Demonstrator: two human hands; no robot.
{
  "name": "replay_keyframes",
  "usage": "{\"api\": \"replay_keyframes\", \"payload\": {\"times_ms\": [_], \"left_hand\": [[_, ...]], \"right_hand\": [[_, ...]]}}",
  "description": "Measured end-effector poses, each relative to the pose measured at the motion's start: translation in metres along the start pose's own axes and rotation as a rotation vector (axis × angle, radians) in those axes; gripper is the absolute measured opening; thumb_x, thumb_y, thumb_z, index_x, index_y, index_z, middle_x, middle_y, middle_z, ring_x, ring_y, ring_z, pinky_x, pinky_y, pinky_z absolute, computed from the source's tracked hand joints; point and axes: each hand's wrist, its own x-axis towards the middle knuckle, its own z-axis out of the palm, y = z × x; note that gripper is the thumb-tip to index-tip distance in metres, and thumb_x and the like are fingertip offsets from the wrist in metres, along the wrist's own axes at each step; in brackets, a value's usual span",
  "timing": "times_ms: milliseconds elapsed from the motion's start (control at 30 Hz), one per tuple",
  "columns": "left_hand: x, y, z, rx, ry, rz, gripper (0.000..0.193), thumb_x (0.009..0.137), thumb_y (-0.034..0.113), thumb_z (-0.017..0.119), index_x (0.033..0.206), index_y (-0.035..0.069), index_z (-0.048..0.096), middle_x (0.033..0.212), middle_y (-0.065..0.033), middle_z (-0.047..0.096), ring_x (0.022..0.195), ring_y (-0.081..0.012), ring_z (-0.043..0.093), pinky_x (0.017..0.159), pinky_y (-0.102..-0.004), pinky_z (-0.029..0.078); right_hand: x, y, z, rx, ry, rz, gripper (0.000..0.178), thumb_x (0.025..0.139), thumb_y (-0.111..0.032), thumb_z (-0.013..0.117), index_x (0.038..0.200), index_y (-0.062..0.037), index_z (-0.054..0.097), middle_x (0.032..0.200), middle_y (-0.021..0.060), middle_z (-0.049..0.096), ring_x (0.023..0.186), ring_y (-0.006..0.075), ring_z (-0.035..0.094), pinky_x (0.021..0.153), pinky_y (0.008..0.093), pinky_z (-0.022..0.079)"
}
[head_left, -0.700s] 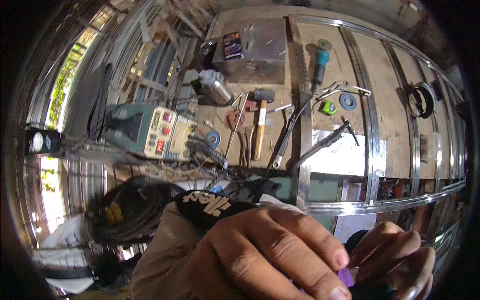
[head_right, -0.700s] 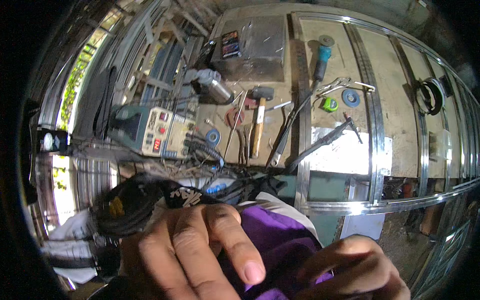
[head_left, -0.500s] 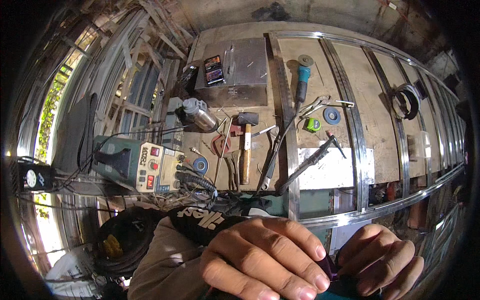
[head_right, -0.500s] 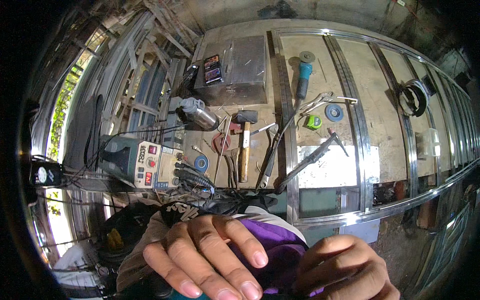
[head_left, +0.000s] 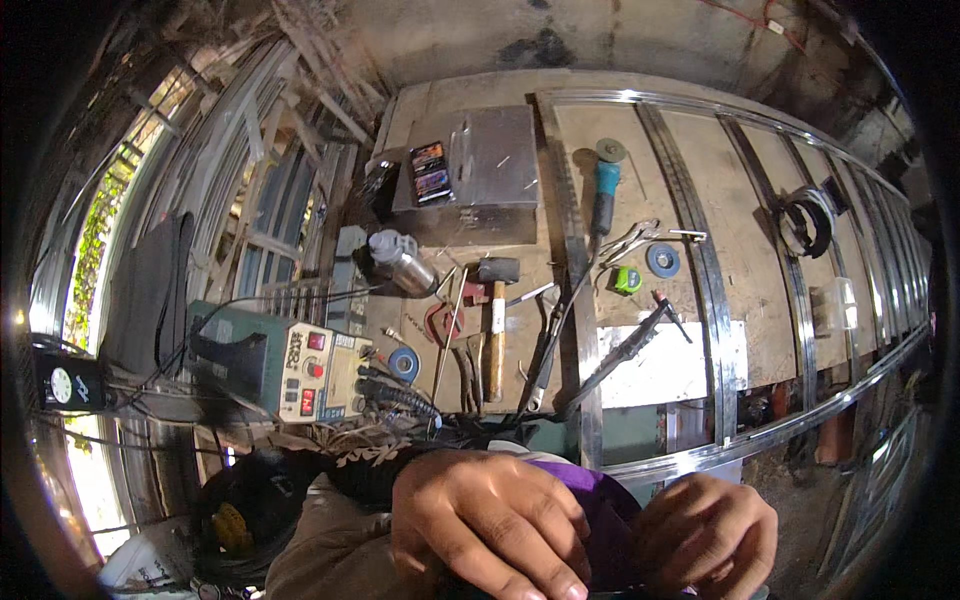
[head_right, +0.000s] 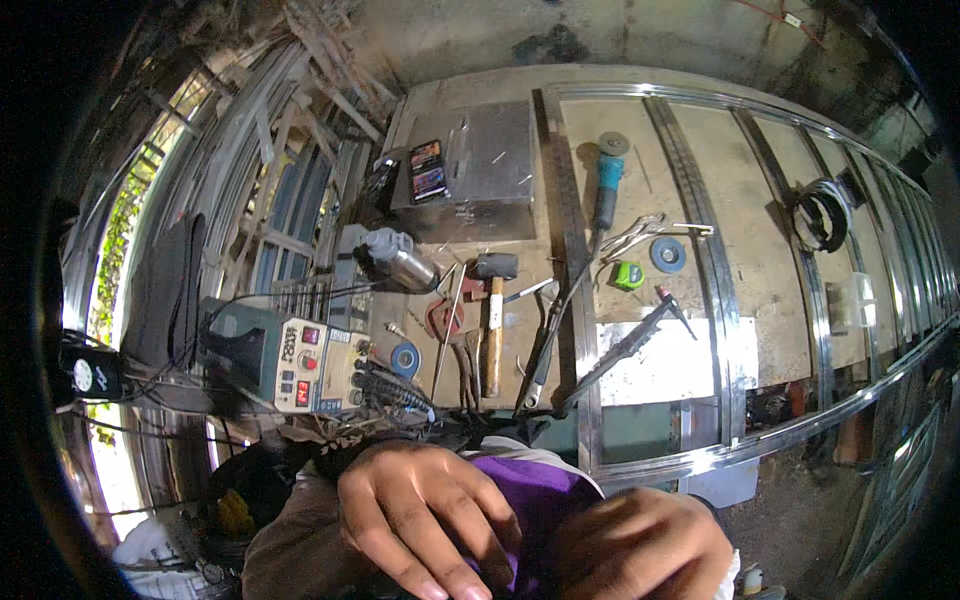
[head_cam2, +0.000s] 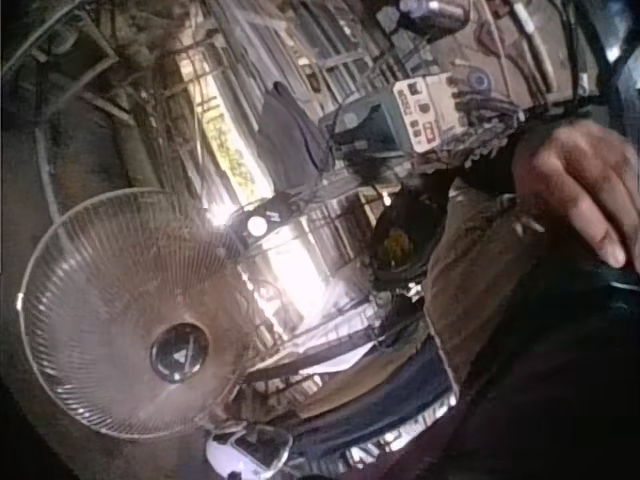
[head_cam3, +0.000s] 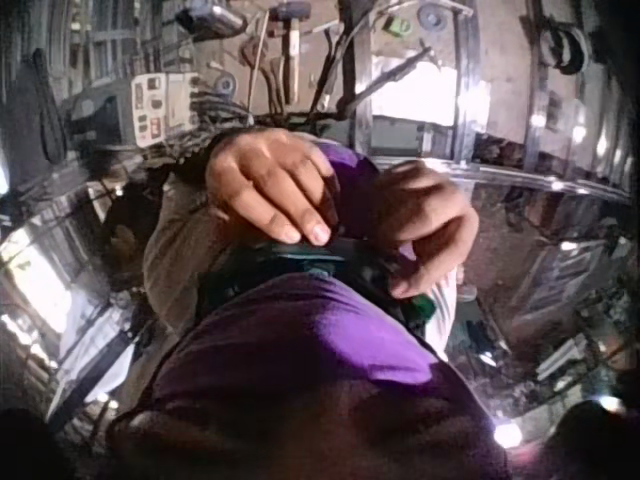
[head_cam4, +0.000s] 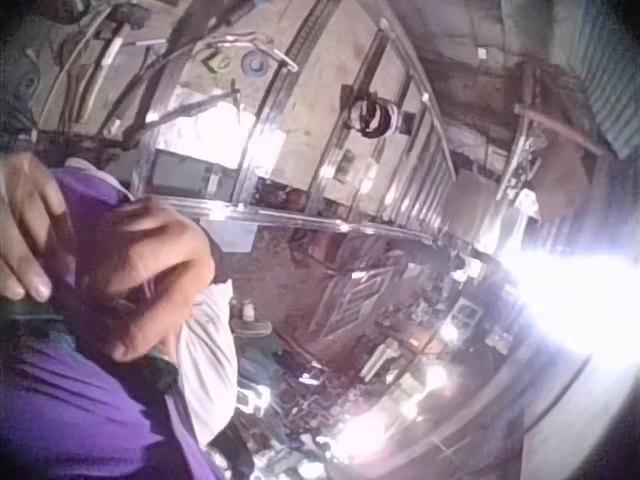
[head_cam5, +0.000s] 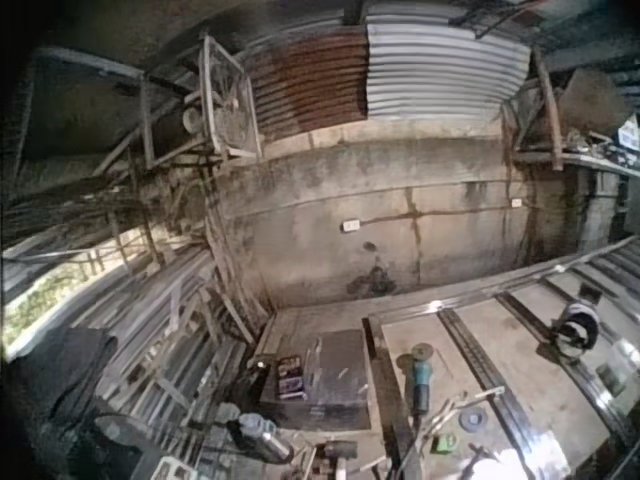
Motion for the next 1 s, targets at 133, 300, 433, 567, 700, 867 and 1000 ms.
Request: {"api": "replay_keyframes", "payload": {"times_ms": [133, 300, 433, 567, 700, 867, 1000], "left_hand": [[0.000, 0.013, -0.019, 0.038, -0.003, 0.066, 0.030, 0.110, 0.027, 0.060, 0.112, 0.000, 0.073, 0.110, -0.0248, 0.076, 0.096, -0.0382, 0.076, 0.083, -0.0488, 0.060], [-0.020, 0.020, -0.118, 0.707, 0.641, 0.026, 0.031, 0.107, 0.024, 0.067, 0.116, -0.006, 0.068, 0.099, -0.0160, 0.075, 0.085, -0.0263, 0.073, 0.077, -0.0399, 0.060], [-0.056, -0.023, -0.314, 1.439, 1.176, -0.677, 0.052, 0.094, 0.030, 0.082, 0.126, -0.008, 0.069, 0.110, -0.0171, 0.078, 0.099, -0.0276, 0.076, 0.091, -0.0361, 0.057], [-0.130, -0.040, -0.454, 1.500, 1.061, -1.372, 0.083, 0.078, 0.050, 0.087, 0.131, -0.009, 0.064, 0.125, -0.0281, 0.073, 0.114, -0.0330, 0.073, 0.102, -0.0402, 0.057], [-0.119, -0.085, -0.464, 1.422, 0.879, -1.600, 0.120, 0.071, 0.052, 0.093, 0.153, -0.016, 0.039, 0.155, -0.0318, 0.053, 0.138, -0.0371, 0.059, 0.116, -0.0423, 0.048], [-0.122, -0.136, -0.446, 1.664, 0.953, -1.944, 0.133, 0.073, 0.048, 0.091, 0.163, -0.012, 0.014, 0.162, -0.0330, 0.041, 0.147, -0.0442, 0.049, 0.123, -0.0556, 0.039], [-0.108, -0.121, -0.447, 1.718, 0.701, -1.824, 0.130, 0.068, 0.048, 0.095, 0.156, -0.017, 0.024, 0.151, -0.0339, 0.052, 0.137, -0.0413, 0.059, 0.117, -0.0498, 0.047]], "right_hand": [[0.015, 0.005, 0.001, 0.055, -0.026, -0.043, 0.014, 0.098, -0.030, 0.081, 0.111, -0.0239, 0.084, 0.093, 0.0094, 0.072, 0.073, 0.0245, 0.066, 0.058, 0.0350, 0.054], [0.029, 0.016, -0.047, -0.234, -0.073, 0.110, 0.033, 0.099, -0.037, 0.079, 0.122, -0.0140, 0.073, 0.093, 0.0089, 0.073, 0.070, 0.0191, 0.072, 0.061, 0.0318, 0.063], [0.051, 0.042, -0.053, -0.212, 0.191, 0.162, 0.052, 0.102, -0.057, 0.068, 0.124, -0.0101, 0.062, 0.100, 0.0089, 0.063, 0.085, 0.0133, 0.065, 0.062, 0.0261, 0.053], [0.057, 0.040, -0.066, -0.429, 0.558, -0.010, 0.049, 0.107, -0.049, 0.058, 0.131, -0.0060, 0.061, 0.114, 0.0146, 0.065, 0.100, 0.0201, 0.066, 0.079, 0.0339, 0.055], [0.050, 0.037, -0.108, -0.698, 0.701, 0.005, 0.046, 0.109, -0.039, 0.054, 0.132, -0.0003, 0.063, 0.115, 0.0174, 0.068, 0.101, 0.0249, 0.067, 0.083, 0.0366, 0.054], [-0.003, 0.125, -0.134, -0.691, 0.686, 0.595, 0.036, 0.112, -0.030, 0.056, 0.125, 0.0016, 0.068, 0.091, 0.0067, 0.067, 0.079, 0.0133, 0.061, 0.068, 0.0275, 0.049], [-0.076, 0.170, -0.130, -0.723, 0.764, 0.924, 0.029, 0.111, -0.026, 0.058, 0.122, -0.0035, 0.072, 0.088, 0.0001, 0.067, 0.080, 0.0097, 0.062, 0.073, 0.0249, 0.049]]}}
